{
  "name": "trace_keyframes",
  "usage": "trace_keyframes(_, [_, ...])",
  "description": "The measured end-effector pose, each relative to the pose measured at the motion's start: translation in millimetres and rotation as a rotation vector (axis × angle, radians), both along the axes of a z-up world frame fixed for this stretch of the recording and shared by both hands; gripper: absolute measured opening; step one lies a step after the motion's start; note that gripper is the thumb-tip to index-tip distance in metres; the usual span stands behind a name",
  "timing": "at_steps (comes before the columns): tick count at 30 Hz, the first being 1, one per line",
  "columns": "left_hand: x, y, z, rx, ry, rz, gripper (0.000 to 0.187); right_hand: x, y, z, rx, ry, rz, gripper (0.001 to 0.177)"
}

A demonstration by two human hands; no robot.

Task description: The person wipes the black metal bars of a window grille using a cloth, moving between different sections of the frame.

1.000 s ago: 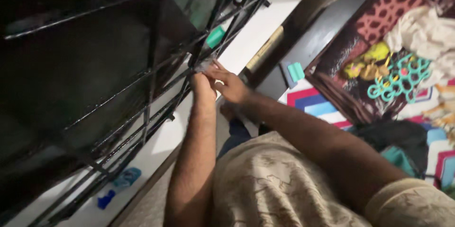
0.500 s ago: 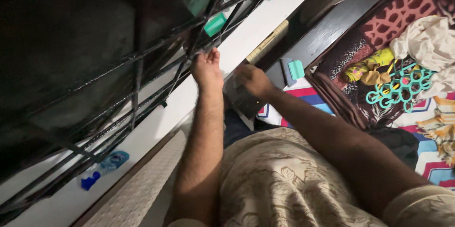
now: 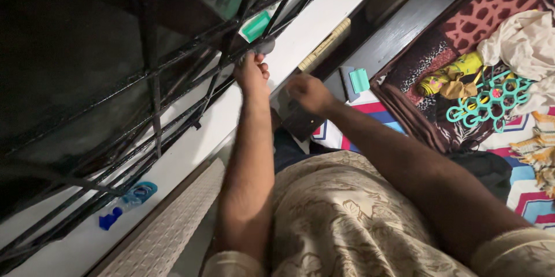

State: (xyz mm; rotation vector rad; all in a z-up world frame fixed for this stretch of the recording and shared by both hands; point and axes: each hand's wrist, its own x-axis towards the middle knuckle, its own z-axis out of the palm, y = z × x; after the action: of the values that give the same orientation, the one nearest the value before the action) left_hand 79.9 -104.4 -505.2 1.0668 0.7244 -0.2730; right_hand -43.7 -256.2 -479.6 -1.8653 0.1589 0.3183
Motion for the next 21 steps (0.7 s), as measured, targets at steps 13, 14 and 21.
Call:
trace_keyframes(13, [-27.0, 8.4, 10.9, 0.307, -0.488, -0.148, 0.029, -6.2, -7.4, -28.3, -0.082, -0.19, 0.09, 0.022])
trace_keyframes(14, [-31.1, 12.7, 8.7, 0.322, -0.374, -0.168, 0.027, -12.3, 1.3, -30.0, -0.068, -0.087, 0.074, 0.022])
trace_keyframes(21, [3.7, 54.6, -17.9, 0.294, -0.107, -0.306, 0.02, 0.8, 21.5, -32.0, -0.138, -0.034, 0.164, 0.024])
